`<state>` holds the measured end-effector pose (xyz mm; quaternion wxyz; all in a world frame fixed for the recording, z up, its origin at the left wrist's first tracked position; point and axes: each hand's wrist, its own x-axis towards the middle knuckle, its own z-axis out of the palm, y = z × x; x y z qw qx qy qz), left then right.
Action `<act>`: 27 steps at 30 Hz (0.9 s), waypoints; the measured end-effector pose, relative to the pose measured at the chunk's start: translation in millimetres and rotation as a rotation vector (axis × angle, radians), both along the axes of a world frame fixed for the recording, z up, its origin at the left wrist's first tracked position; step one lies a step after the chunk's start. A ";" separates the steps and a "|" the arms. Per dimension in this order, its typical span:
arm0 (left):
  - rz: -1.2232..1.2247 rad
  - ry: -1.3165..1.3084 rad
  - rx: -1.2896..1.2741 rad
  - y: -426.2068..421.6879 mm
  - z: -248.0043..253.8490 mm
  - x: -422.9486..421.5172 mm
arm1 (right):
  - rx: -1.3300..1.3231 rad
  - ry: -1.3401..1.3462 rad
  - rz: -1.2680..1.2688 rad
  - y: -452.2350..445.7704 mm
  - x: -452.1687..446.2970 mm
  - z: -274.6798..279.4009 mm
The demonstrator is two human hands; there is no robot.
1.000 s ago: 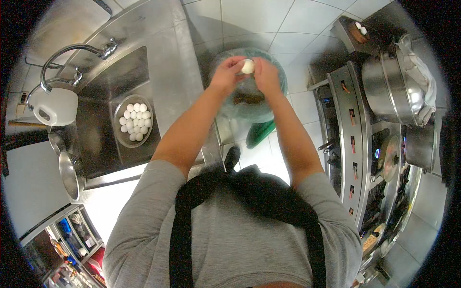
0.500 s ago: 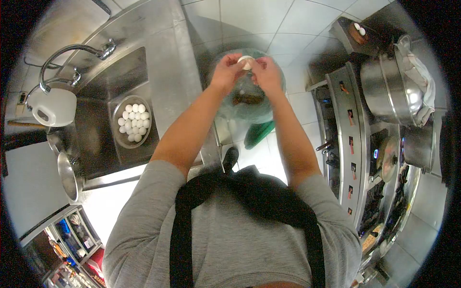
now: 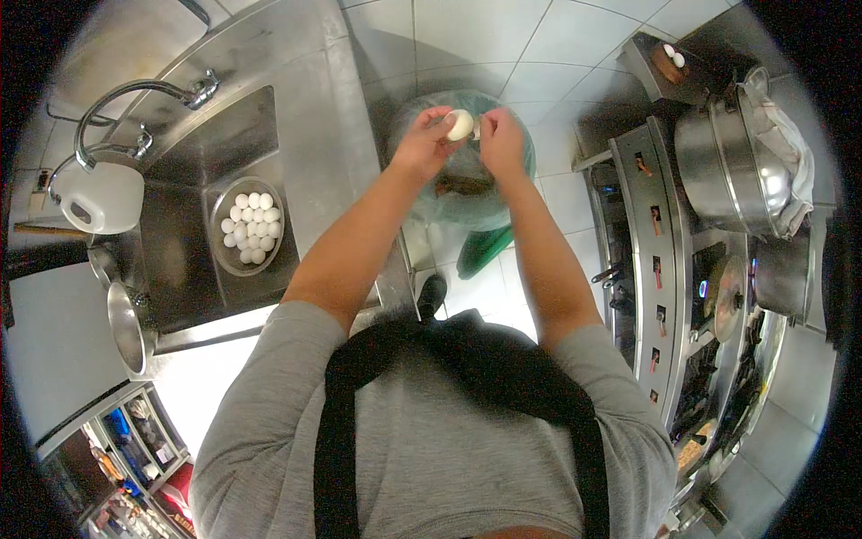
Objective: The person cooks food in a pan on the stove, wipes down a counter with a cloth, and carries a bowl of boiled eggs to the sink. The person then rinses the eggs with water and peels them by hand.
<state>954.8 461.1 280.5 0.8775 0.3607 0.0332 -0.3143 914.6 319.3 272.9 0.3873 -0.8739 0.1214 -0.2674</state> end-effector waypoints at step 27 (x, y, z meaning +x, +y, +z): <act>-0.359 -0.421 0.406 10.5 26.8 18.4 | 0.726 0.271 0.340 -13.4 -3.7 35.7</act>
